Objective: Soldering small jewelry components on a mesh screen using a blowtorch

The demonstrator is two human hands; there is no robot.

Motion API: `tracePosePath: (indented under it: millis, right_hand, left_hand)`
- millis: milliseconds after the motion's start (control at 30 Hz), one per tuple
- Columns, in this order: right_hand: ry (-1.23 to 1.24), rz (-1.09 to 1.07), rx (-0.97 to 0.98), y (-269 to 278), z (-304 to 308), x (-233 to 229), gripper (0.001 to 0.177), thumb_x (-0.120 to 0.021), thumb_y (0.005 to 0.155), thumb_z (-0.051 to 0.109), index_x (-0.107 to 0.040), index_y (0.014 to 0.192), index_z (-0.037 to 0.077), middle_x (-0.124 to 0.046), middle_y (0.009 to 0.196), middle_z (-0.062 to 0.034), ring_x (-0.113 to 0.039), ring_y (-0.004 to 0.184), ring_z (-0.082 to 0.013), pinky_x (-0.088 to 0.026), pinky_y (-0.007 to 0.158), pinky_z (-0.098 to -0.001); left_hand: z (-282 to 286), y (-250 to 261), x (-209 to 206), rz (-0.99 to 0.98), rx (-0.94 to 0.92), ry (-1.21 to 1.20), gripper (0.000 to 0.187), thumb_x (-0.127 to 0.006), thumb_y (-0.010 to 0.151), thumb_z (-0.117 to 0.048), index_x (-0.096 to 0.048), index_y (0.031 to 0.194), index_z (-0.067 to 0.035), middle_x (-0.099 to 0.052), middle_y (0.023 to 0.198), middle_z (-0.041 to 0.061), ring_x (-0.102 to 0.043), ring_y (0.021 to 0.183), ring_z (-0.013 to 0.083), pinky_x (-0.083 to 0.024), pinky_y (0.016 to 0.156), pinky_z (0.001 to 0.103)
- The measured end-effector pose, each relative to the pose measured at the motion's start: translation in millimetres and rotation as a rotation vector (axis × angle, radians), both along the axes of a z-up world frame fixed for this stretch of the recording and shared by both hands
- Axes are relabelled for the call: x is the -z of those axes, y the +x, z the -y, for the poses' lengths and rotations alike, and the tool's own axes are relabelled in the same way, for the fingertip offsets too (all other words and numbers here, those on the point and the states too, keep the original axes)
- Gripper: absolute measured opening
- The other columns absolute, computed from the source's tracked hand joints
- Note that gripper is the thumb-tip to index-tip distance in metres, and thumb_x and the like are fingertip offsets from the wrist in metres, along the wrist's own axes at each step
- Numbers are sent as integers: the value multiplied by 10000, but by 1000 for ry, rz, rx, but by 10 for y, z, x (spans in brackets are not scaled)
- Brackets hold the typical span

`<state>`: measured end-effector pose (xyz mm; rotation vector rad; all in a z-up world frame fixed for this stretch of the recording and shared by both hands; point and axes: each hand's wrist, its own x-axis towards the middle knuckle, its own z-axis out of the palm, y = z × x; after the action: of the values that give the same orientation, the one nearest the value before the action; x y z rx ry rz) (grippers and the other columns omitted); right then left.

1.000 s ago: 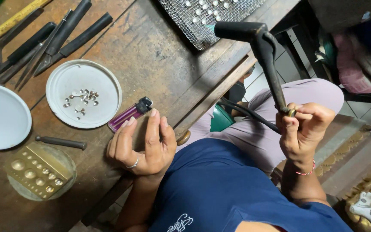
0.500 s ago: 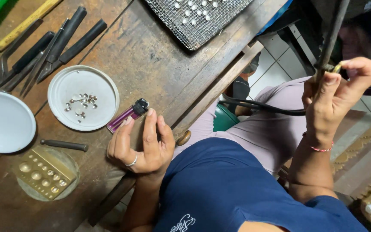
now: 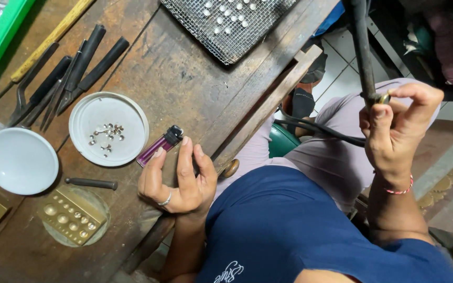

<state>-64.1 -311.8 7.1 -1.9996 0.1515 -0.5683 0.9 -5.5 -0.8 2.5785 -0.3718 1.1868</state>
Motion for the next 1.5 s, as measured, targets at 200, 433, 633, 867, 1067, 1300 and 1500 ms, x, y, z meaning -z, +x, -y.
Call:
tracePosePath:
  millis: [200, 433, 633, 867, 1067, 1300, 1500]
  right_hand:
    - [127, -27, -86, -344, -82, 236, 205, -449, 1119, 148, -273, 1215, 104, -426, 840, -159, -426, 536, -173, -413, 524, -279]
    - [6, 77, -74, 222, -144, 103, 216, -441, 1162, 176, -271, 1224, 58, -390, 822, -170, -411, 514, -199, -379, 504, -303]
    - [63, 81, -43, 222, -118, 76, 214, -434, 1180, 224, -269, 1225, 95, -297, 859, -110, -340, 457, -168, -337, 460, -303]
    - [116, -36, 17, -477, -20, 357, 219, -472, 1142, 179, -279, 1235, 134, -448, 959, -135, -464, 540, -180, -438, 529, -282]
    - [126, 16, -39, -335, -92, 394, 238, -479, 1130, 192, -277, 1227, 114, -497, 1026, -164, -428, 533, -164, -438, 538, -300]
    - [28, 36, -201, 0, -275, 157, 189, -434, 1117, 149, -269, 1178, 79, -358, 691, -97, -368, 476, -160, -338, 489, -283]
    - [112, 109, -129, 84, -133, 280, 212, -440, 1149, 171, -264, 1251, 116, -413, 1074, -204, -354, 509, -165, -370, 485, -299]
  left_hand:
    - [-19, 10, -17, 1, 10, 22, 194, -683, 1022, -277, -802, 1044, -126, -569, 1142, 143, -612, 940, 299, -556, 815, 433]
    - [-11, 23, -26, 29, 6, 8, 198, -675, 1027, -274, -801, 1053, -125, -569, 1128, 140, -612, 925, 292, -557, 810, 421]
    - [-6, 18, -50, 10, 18, 1, 194, -677, 1030, -267, -800, 1060, -120, -566, 1140, 138, -612, 934, 299, -557, 821, 432]
    - [-10, 14, -40, 0, 25, -4, 188, -685, 1025, -273, -797, 1071, -130, -569, 1141, 138, -613, 928, 302, -556, 820, 429]
    - [-7, 23, -73, 3, 13, 6, 204, -670, 1029, -289, -796, 1072, -135, -574, 1123, 125, -614, 920, 291, -559, 806, 424]
    - [-19, 8, -48, 11, 8, -10, 200, -669, 1030, -283, -797, 1068, -135, -567, 1127, 123, -612, 930, 288, -555, 808, 421]
    - [-24, 21, -57, 9, 24, 0, 200, -676, 1024, -287, -799, 1076, -138, -566, 1127, 116, -607, 927, 287, -553, 796, 428]
